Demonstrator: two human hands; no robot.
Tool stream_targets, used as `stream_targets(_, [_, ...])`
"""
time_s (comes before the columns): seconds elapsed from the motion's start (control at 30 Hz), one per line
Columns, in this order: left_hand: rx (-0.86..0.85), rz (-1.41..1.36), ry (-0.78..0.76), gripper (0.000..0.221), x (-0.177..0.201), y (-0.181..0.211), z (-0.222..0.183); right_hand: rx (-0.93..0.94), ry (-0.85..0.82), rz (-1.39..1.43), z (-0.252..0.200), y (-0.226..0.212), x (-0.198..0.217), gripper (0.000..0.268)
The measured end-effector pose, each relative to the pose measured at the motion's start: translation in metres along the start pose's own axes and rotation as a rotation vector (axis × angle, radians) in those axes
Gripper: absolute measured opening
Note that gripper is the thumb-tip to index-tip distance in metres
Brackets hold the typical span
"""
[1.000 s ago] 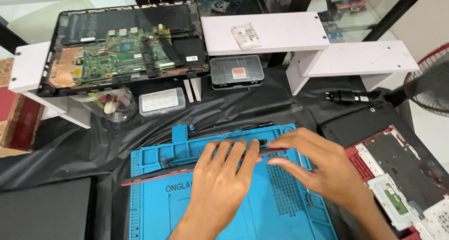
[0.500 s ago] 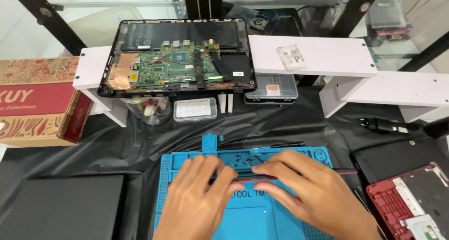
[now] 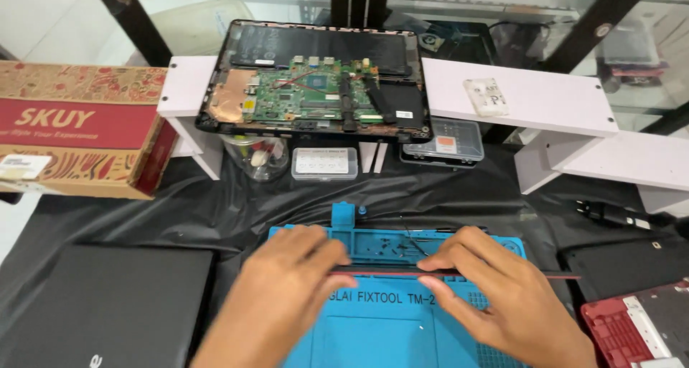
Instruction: Disassembling and repairing the screen/lid assembly of a laptop using a screwdriver and manual manipulation.
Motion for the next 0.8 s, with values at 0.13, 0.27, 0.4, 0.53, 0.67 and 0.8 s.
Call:
stream_targets(0.13, [0.114,-0.051,-0.084,0.026,0.025,-0.017,-0.005,0.057,0.022,-0.124,0.009,-0.013,-0.014,0.025])
stream_targets(0.27, [0.247,-0.138,-0.236,0.029,0.033,-0.02,-0.004,0.187,0.009,-0.205,0.023,-0.027,-0.041,0.028])
stream_targets(0.4, [0.184,-0.2,-0.214,0.028,0.034,-0.022,-0.004,0.287,-0.041,-0.195,0.037,-0.038,-0.063,0.025])
stream_targets(0.53, [0.153,-0.215,-0.187,0.025,0.036,-0.019,-0.005,0.358,0.006,-0.173,0.042,-0.038,-0.067,0.024])
stream_targets(0.67, [0.118,-0.114,-0.254,0.02,0.033,-0.016,-0.006,0.365,-0.004,-0.168,0.04,-0.032,-0.07,0.023])
stream_targets(0.8, [0.101,-0.057,-0.259,0.017,0.032,-0.014,-0.008,0.383,0.027,-0.156,0.042,-0.038,-0.07,0.02])
Point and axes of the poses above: each hand's wrist, its own z-axis towards the middle knuckle, its own x-axis out of the back of the hand, y = z × x, the point moved 1 cm from there along z, towards the middle knuckle, and after that the axes turned 13 degrees about z, right-handed, at the moved point
